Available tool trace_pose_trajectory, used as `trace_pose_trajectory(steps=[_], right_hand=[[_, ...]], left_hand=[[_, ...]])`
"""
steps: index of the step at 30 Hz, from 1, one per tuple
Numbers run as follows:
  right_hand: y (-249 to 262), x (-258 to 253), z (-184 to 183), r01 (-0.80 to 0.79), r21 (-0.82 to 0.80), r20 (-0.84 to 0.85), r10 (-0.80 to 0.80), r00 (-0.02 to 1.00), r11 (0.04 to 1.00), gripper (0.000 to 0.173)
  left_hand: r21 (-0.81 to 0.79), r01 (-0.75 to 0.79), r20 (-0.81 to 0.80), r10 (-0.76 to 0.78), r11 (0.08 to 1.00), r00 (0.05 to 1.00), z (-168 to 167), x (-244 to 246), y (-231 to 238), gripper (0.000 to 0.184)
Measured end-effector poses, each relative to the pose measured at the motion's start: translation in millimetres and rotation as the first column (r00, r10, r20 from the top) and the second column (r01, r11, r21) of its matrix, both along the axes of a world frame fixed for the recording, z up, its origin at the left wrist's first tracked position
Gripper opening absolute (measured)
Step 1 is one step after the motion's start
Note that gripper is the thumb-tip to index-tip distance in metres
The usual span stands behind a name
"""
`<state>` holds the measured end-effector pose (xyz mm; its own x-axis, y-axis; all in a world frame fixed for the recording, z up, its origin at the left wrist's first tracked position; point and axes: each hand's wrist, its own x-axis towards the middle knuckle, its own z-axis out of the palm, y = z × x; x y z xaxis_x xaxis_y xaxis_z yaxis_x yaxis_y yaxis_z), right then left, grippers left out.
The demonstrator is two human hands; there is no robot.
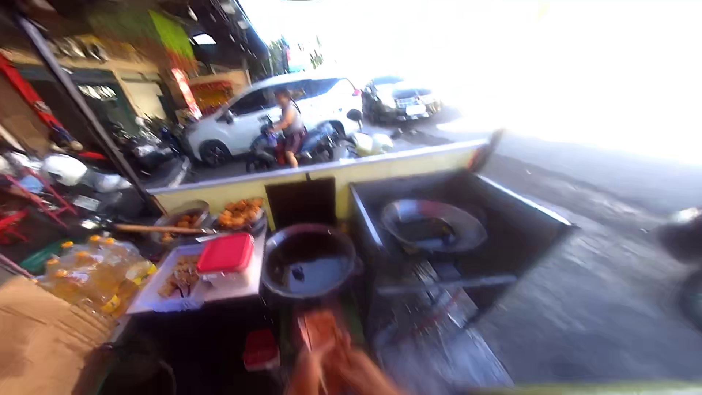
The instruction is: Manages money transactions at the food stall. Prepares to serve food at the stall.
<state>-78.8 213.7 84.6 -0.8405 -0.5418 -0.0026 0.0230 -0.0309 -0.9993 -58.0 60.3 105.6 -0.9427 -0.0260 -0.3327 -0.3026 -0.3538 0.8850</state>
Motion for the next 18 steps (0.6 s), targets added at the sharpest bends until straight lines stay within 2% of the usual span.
trace_pose_trajectory(steps=[2,4,6,7,8,9,11,12,14,16,18], right_hand=[[27,-6,14,0.071,0.057,-0.102,-0.065,0.993,0.996,0.023],[61,-8,29,0.289,0.215,-0.388,-0.19,0.902,0.933,0.022],[101,0,34,0.576,0.352,-0.748,-0.149,0.647,0.738,0.026],[119,8,33,0.684,0.363,-0.847,-0.083,0.525,0.633,0.023],[137,20,34,0.74,0.38,-0.88,-0.029,0.474,0.554,0.019],[154,36,36,0.751,0.429,-0.869,0.003,0.495,0.502,0.017],[195,72,35,0.691,0.563,-0.775,-0.001,0.632,0.453,0.028],[222,90,33,0.645,0.607,-0.716,-0.032,0.697,0.464,0.039],[282,132,29,0.593,0.599,-0.596,-0.194,0.779,0.539,0.063],[341,176,22,0.671,0.463,-0.496,-0.458,0.738,0.58,0.068],[388,218,12,0.803,0.331,-0.379,-0.71,0.593,0.495,0.059]], left_hand=[[0.015,0.09,-0.098,-0.089,0.996,0.991,12,-16,18,0.035],[-0.118,0.176,-0.228,-0.199,0.977,0.953,16,-25,40,0.043],[-0.223,0.244,-0.337,-0.31,0.944,0.889,15,-20,75,0.066],[-0.239,0.275,-0.357,-0.348,0.931,0.867,15,-13,99,0.075],[-0.236,0.298,-0.351,-0.367,0.925,0.861,15,-6,125,0.074],[-0.221,0.31,-0.329,-0.37,0.925,0.869,12,1,153,0.066],[-0.148,0.357,-0.243,-0.383,0.922,0.891,5,15,208,0.048],[-0.081,0.4,-0.2,-0.409,0.913,0.891,4,21,236,0.05],[0.067,0.511,-0.122,-0.501,0.857,0.857,2,37,288,0.059],[0.138,0.587,-0.059,-0.585,0.798,0.809,-5,57,341,0.058],[0.08,0.622,-0.006,-0.623,0.779,0.782,-14,84,394,0.044]])
